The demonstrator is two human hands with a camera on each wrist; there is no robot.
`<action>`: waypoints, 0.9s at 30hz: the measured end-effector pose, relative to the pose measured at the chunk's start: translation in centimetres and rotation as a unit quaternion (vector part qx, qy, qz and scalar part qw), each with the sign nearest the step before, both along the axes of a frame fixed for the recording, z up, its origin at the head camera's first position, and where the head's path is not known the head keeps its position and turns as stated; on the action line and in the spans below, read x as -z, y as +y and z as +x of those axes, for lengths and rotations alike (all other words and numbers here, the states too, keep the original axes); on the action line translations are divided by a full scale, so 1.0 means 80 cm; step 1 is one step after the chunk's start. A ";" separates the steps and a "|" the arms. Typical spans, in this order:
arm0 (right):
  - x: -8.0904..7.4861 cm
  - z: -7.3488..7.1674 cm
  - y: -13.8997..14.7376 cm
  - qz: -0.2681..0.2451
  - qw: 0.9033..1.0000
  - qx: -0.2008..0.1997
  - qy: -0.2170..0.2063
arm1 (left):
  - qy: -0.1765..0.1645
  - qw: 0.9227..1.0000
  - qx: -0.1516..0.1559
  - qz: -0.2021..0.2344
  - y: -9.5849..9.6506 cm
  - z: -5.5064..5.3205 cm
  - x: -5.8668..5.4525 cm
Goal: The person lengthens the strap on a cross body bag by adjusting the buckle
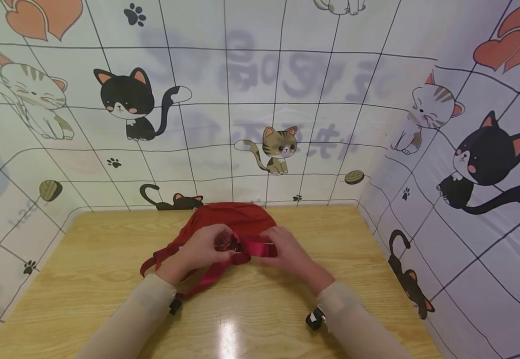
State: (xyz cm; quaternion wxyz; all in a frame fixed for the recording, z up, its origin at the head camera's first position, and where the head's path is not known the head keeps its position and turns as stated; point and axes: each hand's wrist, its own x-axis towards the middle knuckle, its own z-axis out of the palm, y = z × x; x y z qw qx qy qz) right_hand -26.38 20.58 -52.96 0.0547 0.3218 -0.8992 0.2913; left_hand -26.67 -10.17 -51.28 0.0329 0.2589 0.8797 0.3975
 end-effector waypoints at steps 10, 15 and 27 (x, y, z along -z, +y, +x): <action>-0.009 0.000 -0.037 0.069 0.997 -0.020 -0.006 | 0.013 1.000 0.012 -0.009 0.000 -0.004 0.007; -0.006 0.006 -0.033 0.027 0.999 -0.021 -0.017 | 0.015 1.000 0.012 -0.008 -0.002 -0.002 0.007; 0.009 0.000 -0.021 -0.012 0.999 -0.031 0.005 | 0.019 1.000 0.016 -0.013 0.001 -0.003 0.007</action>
